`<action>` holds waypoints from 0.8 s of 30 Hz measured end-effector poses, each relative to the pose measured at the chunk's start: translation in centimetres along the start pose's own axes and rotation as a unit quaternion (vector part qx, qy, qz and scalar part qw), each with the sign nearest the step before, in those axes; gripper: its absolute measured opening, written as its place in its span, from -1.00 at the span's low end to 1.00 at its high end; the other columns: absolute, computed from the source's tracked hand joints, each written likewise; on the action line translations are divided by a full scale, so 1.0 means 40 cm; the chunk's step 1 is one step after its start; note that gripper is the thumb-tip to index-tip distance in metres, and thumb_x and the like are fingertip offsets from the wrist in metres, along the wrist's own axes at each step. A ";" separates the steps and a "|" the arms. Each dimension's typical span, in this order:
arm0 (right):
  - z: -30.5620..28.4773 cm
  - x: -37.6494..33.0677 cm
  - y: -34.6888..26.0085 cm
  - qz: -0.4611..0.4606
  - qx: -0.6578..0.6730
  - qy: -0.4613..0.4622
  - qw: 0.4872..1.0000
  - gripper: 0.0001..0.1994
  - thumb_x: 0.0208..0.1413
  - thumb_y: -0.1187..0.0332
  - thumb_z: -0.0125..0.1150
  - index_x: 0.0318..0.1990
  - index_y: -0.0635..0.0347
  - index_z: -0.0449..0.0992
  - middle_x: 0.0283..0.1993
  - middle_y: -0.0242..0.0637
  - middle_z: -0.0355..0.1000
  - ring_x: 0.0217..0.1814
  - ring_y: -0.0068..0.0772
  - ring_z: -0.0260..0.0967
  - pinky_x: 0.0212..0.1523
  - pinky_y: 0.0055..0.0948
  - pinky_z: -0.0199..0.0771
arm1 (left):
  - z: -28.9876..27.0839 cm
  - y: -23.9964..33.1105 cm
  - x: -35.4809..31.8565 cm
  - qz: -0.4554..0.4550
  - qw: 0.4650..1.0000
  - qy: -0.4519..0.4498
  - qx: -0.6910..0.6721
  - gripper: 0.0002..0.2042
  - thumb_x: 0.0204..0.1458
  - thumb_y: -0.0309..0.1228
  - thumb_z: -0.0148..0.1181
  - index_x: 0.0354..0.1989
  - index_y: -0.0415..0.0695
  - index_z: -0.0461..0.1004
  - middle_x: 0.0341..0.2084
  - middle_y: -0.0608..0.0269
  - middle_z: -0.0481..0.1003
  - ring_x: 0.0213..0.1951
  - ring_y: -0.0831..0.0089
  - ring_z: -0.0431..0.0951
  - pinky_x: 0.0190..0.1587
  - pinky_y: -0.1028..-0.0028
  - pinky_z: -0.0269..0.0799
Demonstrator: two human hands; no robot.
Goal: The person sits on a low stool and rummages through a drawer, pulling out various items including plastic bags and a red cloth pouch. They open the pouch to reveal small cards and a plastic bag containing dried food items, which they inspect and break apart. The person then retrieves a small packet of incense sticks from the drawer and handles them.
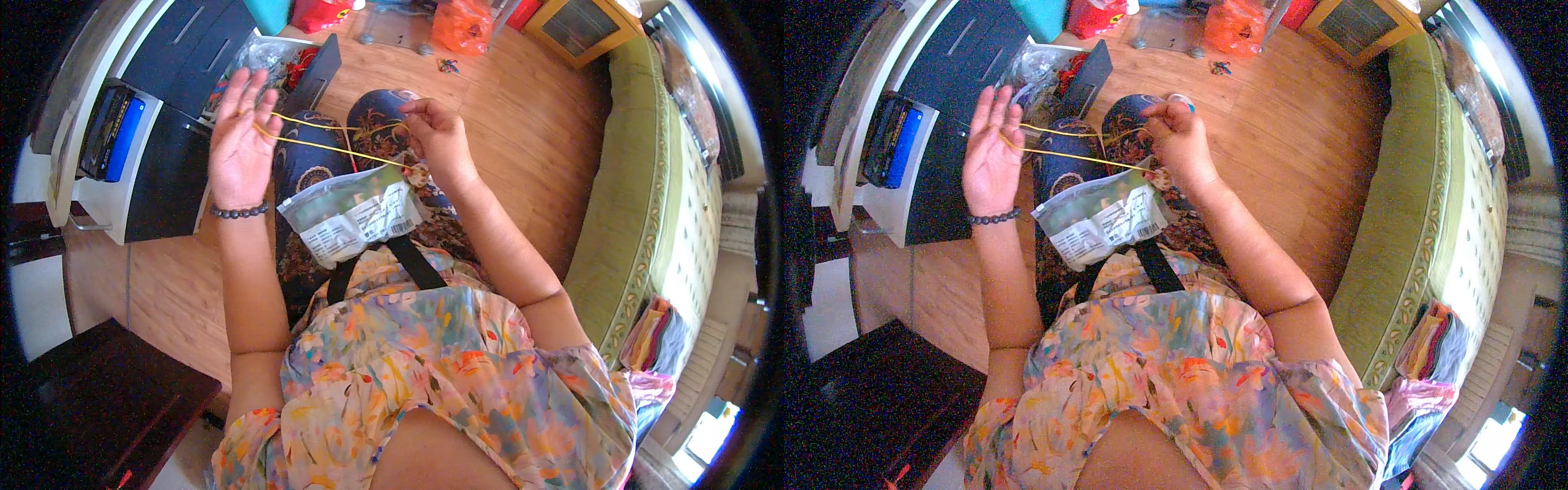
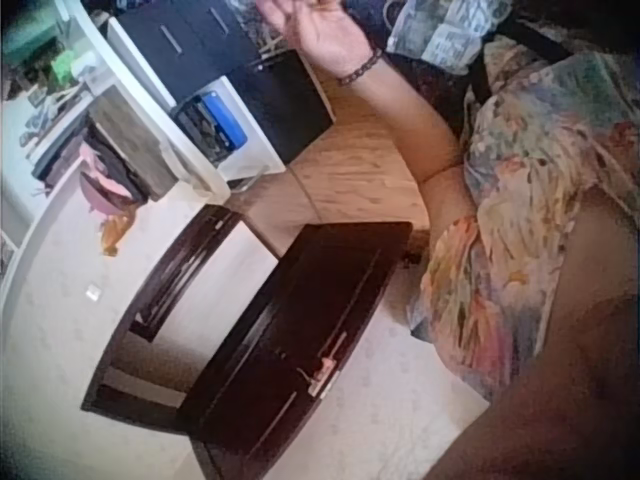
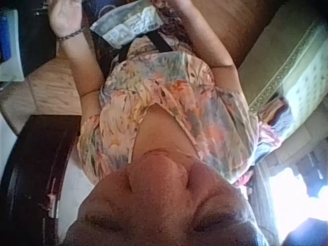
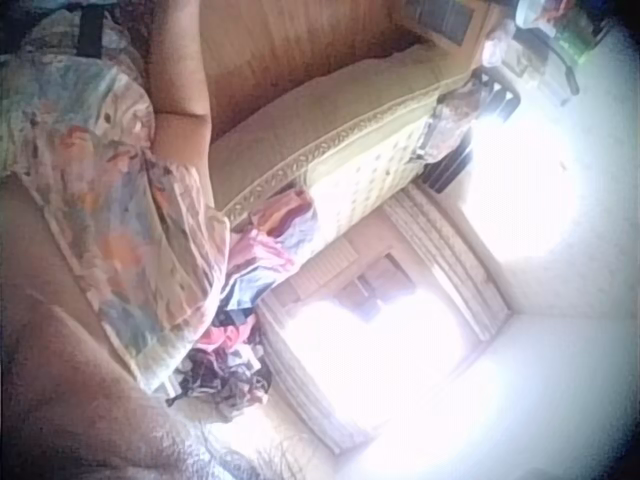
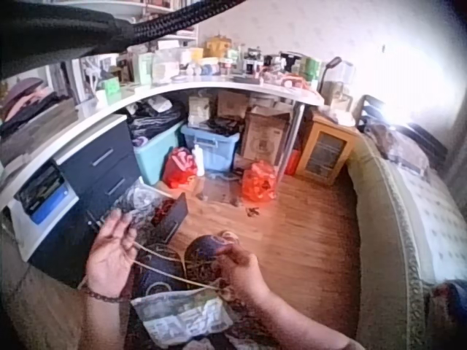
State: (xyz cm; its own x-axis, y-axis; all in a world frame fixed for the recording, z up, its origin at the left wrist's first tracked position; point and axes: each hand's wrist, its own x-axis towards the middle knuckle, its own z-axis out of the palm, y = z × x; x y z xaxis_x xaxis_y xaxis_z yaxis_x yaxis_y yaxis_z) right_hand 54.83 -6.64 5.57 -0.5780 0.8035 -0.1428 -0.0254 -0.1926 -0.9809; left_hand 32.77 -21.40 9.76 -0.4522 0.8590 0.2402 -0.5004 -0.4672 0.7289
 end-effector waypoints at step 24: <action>-0.107 -0.070 0.011 -0.203 -0.315 -0.199 0.905 -0.53 -0.26 0.51 0.39 -0.08 0.24 0.45 -0.18 -0.23 0.43 -0.08 -0.30 0.37 -0.04 -0.37 0.34 | -0.173 0.197 -0.096 0.048 0.910 0.144 0.385 -0.67 0.18 -0.47 -0.06 0.08 -0.34 0.31 0.02 -0.08 0.38 0.11 0.22 0.37 0.24 0.31 0.17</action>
State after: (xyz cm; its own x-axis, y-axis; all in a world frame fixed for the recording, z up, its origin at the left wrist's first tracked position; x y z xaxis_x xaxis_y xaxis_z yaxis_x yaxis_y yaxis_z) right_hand 59.92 -6.55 4.98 -0.8767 0.4451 0.1821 0.0965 0.5338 -0.8401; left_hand 25.44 -29.80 10.13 -0.6976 0.6788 0.2294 0.1676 -0.1567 0.9733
